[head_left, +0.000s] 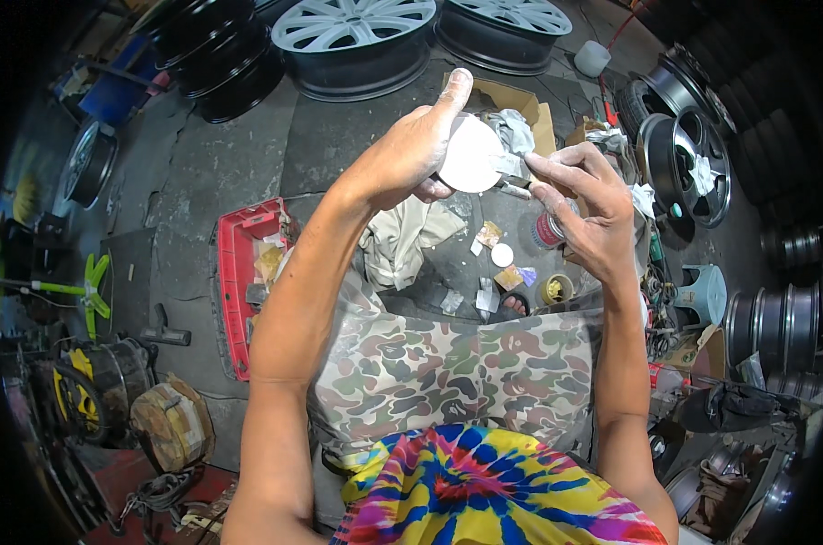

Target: Sanding and applying filler to a car wheel center cap for restoration.

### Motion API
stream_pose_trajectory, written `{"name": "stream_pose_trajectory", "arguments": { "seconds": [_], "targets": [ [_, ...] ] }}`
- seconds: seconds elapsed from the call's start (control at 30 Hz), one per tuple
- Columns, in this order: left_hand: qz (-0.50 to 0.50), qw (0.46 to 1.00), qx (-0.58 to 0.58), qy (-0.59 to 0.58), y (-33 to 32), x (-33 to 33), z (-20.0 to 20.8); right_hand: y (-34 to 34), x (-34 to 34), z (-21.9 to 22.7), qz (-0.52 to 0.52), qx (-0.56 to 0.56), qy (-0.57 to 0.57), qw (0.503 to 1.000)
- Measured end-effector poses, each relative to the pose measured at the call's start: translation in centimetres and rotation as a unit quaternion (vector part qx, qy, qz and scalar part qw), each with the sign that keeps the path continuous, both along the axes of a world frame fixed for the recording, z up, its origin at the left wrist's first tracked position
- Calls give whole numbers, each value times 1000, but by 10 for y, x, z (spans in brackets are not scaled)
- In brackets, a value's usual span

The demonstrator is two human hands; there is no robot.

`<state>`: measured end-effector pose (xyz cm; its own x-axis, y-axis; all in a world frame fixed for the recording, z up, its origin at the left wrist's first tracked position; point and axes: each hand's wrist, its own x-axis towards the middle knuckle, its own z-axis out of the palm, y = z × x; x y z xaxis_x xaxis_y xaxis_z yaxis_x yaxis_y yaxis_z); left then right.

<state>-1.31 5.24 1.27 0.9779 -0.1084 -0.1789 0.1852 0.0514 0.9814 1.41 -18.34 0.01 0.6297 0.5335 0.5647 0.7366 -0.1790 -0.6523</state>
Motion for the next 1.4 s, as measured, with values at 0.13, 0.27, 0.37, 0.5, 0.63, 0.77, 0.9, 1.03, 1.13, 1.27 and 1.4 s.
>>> {"name": "stream_pose_trajectory", "arguments": {
  "seconds": [0.13, 0.27, 0.37, 0.5, 0.63, 0.77, 0.9, 1.03, 1.13, 1.27, 1.4],
  "targets": [
    [13, 1000, 21, 5, -2, -1, 1, -2, 5, -2, -12, 8, -16, 1000],
    [27, 999, 27, 5, -5, -4, 7, -1, 5, -7, 0, 32, 22, 999],
    [12, 1000, 19, 9, -3, -3, 6, 1, 0, -6, 19, 24, 38, 999],
    [46, 998, -9, 39, -1, -5, 4, 2, -7, -2, 34, -24, 28, 999],
    [29, 999, -9, 31, 2, -2, 5, -2, -9, -3, 59, -21, 69, 996],
    [26, 999, -36, 27, 1, -1, 4, -4, -5, -5, 61, 38, 112, 991],
    [0, 999, -48, 24, -1, 0, 2, -2, 1, -8, 29, 73, 110, 991],
    [1, 998, -52, 23, -3, -1, 6, -4, 3, -9, 20, 54, 99, 993],
    [8, 998, -59, 27, -2, -2, 6, -5, 1, -10, 25, 44, 104, 993],
    [44, 995, -75, 49, 0, -1, 4, -4, -3, -11, 51, 52, 100, 992],
    [59, 995, -70, 46, 1, 0, 3, -7, -8, -9, 68, 33, 116, 990]
  ]
}}
